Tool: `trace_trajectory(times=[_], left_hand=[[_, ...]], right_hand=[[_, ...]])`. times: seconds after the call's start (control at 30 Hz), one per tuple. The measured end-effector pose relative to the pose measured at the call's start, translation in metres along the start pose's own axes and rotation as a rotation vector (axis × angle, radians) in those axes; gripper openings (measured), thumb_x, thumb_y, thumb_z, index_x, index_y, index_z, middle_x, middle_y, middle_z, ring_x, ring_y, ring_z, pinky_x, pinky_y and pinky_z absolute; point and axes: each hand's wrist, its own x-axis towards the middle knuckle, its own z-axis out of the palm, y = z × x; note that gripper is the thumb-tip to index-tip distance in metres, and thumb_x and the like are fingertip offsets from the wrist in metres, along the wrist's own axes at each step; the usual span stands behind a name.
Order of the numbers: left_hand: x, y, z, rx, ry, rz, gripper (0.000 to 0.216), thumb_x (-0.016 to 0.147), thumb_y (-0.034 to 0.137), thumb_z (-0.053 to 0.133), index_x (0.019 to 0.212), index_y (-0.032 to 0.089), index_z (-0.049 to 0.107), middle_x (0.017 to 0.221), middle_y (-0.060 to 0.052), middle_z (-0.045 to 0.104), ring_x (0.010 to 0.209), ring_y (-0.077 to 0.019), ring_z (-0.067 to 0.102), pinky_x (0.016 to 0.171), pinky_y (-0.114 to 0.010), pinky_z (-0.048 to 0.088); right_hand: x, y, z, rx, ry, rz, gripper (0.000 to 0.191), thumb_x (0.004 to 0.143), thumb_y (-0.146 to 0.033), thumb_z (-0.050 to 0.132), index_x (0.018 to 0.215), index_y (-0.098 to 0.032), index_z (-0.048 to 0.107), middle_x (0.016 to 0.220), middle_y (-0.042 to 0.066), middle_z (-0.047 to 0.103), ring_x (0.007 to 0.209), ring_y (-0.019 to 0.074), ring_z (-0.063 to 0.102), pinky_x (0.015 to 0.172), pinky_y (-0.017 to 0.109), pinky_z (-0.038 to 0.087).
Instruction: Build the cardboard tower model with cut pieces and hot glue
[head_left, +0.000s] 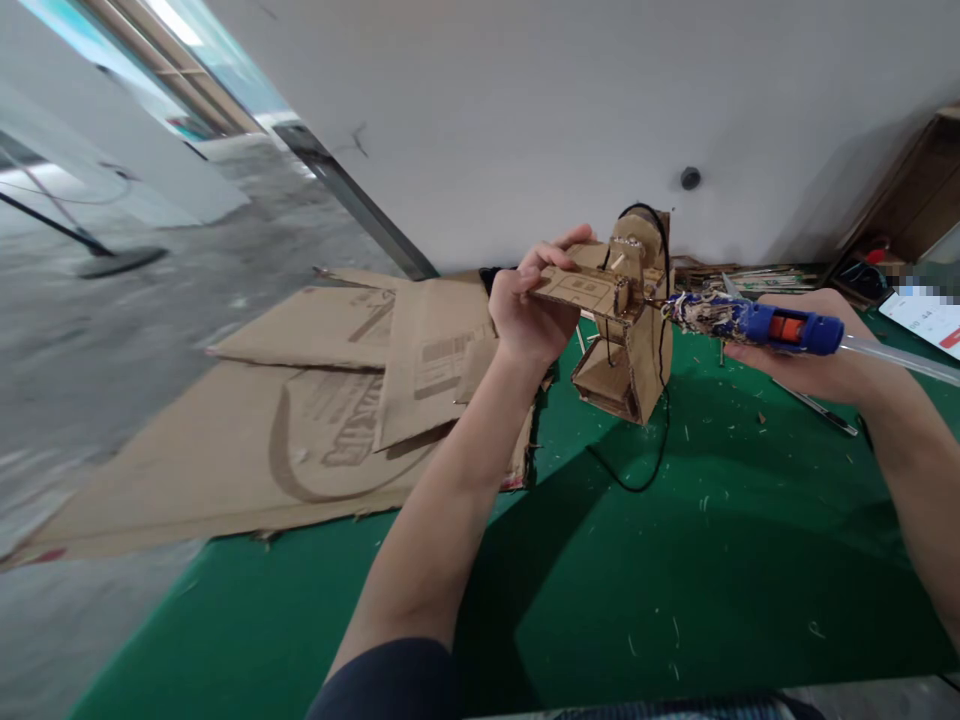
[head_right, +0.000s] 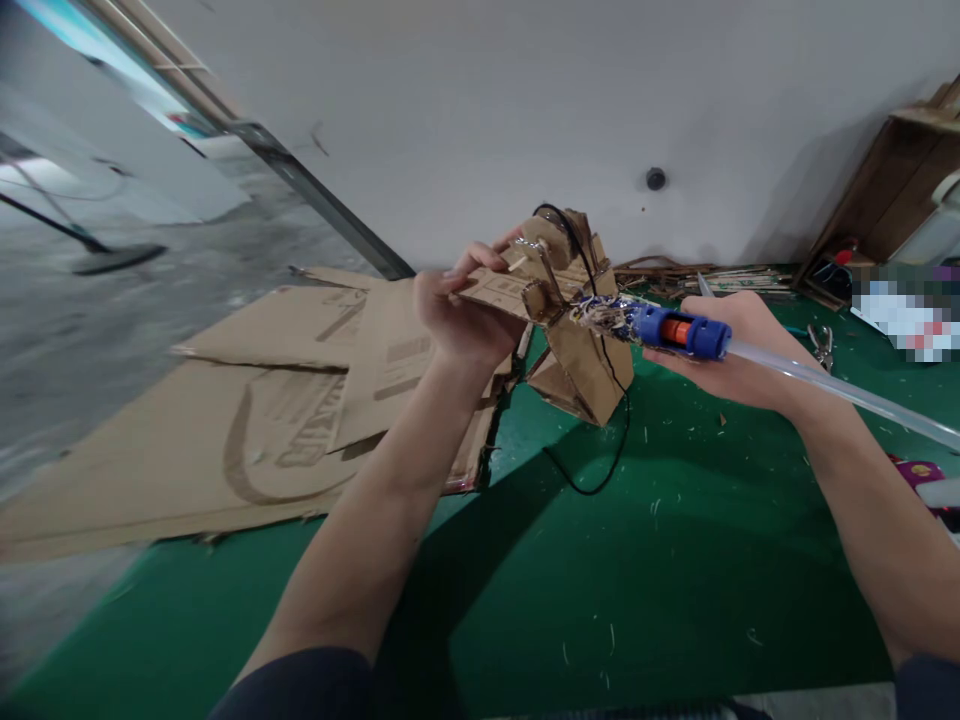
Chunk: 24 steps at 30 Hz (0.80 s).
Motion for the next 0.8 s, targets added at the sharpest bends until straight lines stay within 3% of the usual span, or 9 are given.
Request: trace_trajectory(times=[0.1, 0.3, 0.6, 0.8], left_hand=[[0.0, -0.0006, -0.0007, 0.004, 0.003, 0.012, 0.034, 0.075, 0.056, 0.066, 0.069, 0.023, 0.066, 0.118, -0.007, 0.074, 0.126, -0.0341, 0.064, 0.106, -0.047, 0.053], [0.0004, -0.0016, -0.0018, 0.016, -0.001, 0.009, 0.037, 0.078, 0.058, 0.063, 0.069, 0.023, 0.064, 0.122, -0.008, 0.073, 0.128, -0.0352, 0.062, 0.106, -0.048, 0.051], [-0.0001, -0.0002, 0.0006, -0.005, -0.005, 0.017, 0.032, 0.076, 0.055, 0.065, 0.069, 0.024, 0.068, 0.119, -0.007, 0.075, 0.124, -0.0341, 0.065, 0.105, -0.047, 0.054], [0.0001, -0.0019, -0.0012, 0.01, -0.004, 0.018, 0.034, 0.079, 0.056, 0.062, 0.071, 0.024, 0.065, 0.118, -0.008, 0.073, 0.126, -0.0346, 0.064, 0.106, -0.049, 0.053]], right_hand=[[-0.0011, 0.0014, -0.003, 0.025, 0.006, -0.016, 0.048, 0.081, -0.063, 0.07, 0.061, -0.026, 0.048, 0.053, -0.002, 0.049, 0.05, 0.015, 0.044, 0.049, 0.032, 0.033], [-0.0035, 0.0044, -0.0045, 0.109, 0.072, -0.075, 0.03, 0.085, -0.057, 0.072, 0.079, -0.029, 0.065, 0.076, 0.001, 0.068, 0.066, 0.0196, 0.059, 0.061, 0.037, 0.046], [-0.0014, 0.0008, 0.0027, 0.076, 0.096, -0.083, 0.035, 0.083, -0.06, 0.07, 0.079, -0.026, 0.062, 0.071, 0.001, 0.064, 0.063, 0.0181, 0.056, 0.061, 0.035, 0.043], [-0.0018, 0.0032, 0.0016, 0.034, 0.03, -0.067, 0.045, 0.085, -0.063, 0.069, 0.068, -0.026, 0.052, 0.066, 0.001, 0.059, 0.058, 0.0167, 0.049, 0.058, 0.035, 0.039]])
